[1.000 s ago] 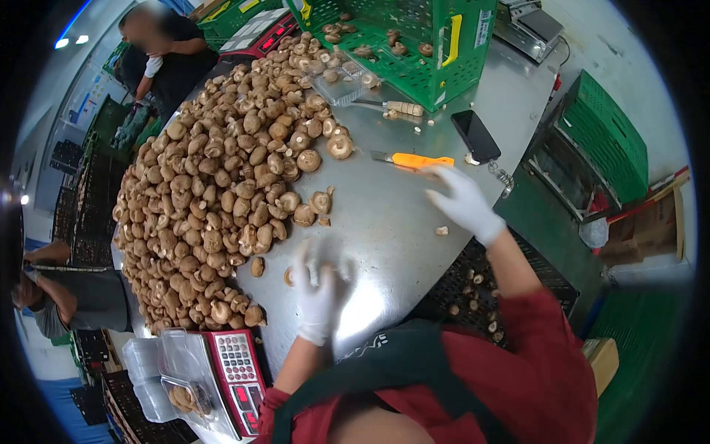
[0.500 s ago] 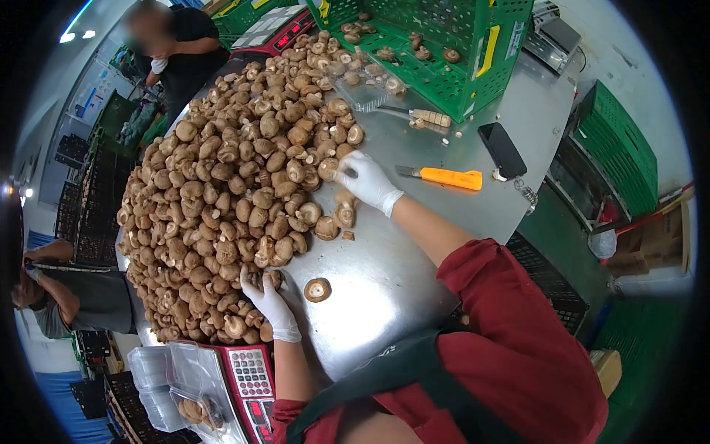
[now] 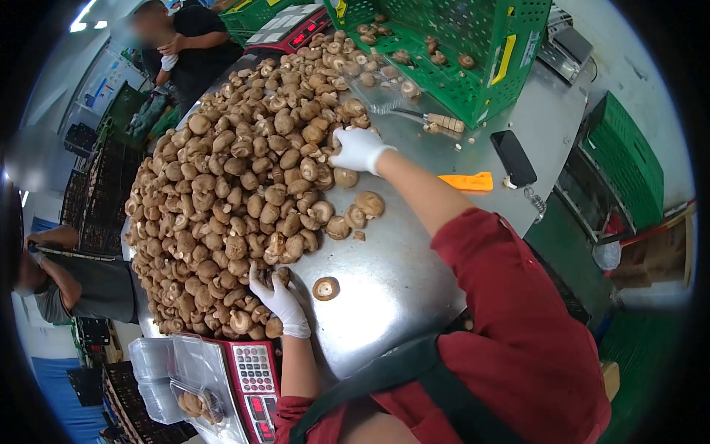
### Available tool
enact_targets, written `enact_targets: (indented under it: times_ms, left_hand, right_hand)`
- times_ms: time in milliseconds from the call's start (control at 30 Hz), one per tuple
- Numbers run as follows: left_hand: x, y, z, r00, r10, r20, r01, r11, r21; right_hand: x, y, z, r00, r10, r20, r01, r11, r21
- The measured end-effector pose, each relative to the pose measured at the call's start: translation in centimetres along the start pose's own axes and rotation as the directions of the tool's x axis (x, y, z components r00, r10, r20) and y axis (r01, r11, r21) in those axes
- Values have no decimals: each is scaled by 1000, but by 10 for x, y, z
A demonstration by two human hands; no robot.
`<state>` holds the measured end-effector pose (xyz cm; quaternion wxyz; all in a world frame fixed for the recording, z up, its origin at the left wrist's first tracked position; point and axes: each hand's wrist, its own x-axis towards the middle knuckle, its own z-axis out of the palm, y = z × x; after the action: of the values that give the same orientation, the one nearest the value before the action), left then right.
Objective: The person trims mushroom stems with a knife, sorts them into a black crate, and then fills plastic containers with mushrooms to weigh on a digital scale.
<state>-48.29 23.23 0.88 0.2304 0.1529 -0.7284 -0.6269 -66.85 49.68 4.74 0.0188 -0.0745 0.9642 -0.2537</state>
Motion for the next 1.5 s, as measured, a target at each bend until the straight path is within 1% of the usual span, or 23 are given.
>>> enact_targets:
  times_ms: [67,133,233,367,400,467,500,567,633,700,800,833,900,933,967,1033,1067,1100,1167,1300,1367,1467,1500]
  left_hand:
    - [-1,6,2,1000,-9,-17,10,1000,28]
    - [-4,8,4,999,-22,-27,23,999,35]
    - [0,-2,-3,1000,-22,2,22,999,46]
    - [-8,-10,-12,1000,19,-3,-19,1000,-4]
    - [-19,9,-9,996,84,-38,-78,986,144]
    - [-33,32,-7,994,102,-29,-100,993,63]
    - [-34,32,-11,991,129,43,-132,989,70]
    - [-36,33,-22,968,172,182,-189,979,82]
    - [-38,50,-20,945,150,290,-104,980,-170]
    - [-44,88,-20,908,105,406,-2,969,-247]
    - [-45,88,-19,819,186,542,41,925,-379]
    - [-50,91,-23,804,111,585,75,955,-285]
    - [-57,87,-26,766,144,627,18,969,-245]
    - [-60,79,-31,765,141,629,5,975,-224]
    - [-65,57,-31,759,92,644,118,954,-276]
    - [-72,70,-48,735,68,675,183,938,-294]
    - [-76,73,-57,768,93,634,118,952,-283]
    - [-82,74,-64,784,36,620,218,918,-330]
    - [-88,79,-88,834,10,551,209,919,-334]
    - [-86,106,-184,946,181,269,-196,980,28]
    - [-78,112,-248,969,244,34,-246,949,196]
    - [-58,109,-333,836,431,-339,-171,792,586]
    - [-55,104,-356,800,451,-395,-142,782,607]
  right_hand:
    - [-28,-1,-7,992,-92,88,39,881,472]
    - [-56,0,3,967,-253,9,139,560,817]
    - [-96,-17,-3,951,-300,-69,222,514,829]
    - [-129,-38,-11,945,-317,82,-35,150,988]
    - [-136,-45,-7,940,-329,88,-100,-21,995]
    - [-151,-60,1,932,-349,96,-224,-350,910]
    - [-155,-60,10,904,-405,138,-324,-439,838]
    - [-161,-56,36,827,-525,201,-518,-572,637]
    - [-169,-65,45,787,-580,209,-585,-596,550]
    - [-177,-78,47,748,-617,246,-644,-582,497]
    - [-191,-94,45,731,-604,318,-664,-520,537]
    - [-197,-94,52,747,-583,320,-639,-496,588]
    - [-202,-97,62,721,-612,325,-664,-477,575]
    - [-206,-89,64,740,-575,349,-603,-336,724]
    - [-209,-90,64,758,-521,393,-573,-243,782]
    - [-218,-97,57,783,-357,508,-574,-101,813]
    - [-223,-104,55,774,-367,517,-570,-48,820]
    - [-224,-107,55,777,-364,514,-552,-1,834]
    - [-218,-99,64,749,-414,517,-479,201,855]
    - [-208,-108,48,844,-287,452,-259,521,814]
    - [-199,-90,42,901,-206,382,-203,579,790]
    - [-184,-52,34,944,-88,317,-214,567,795]
    - [-182,-42,31,952,-46,303,-223,574,788]
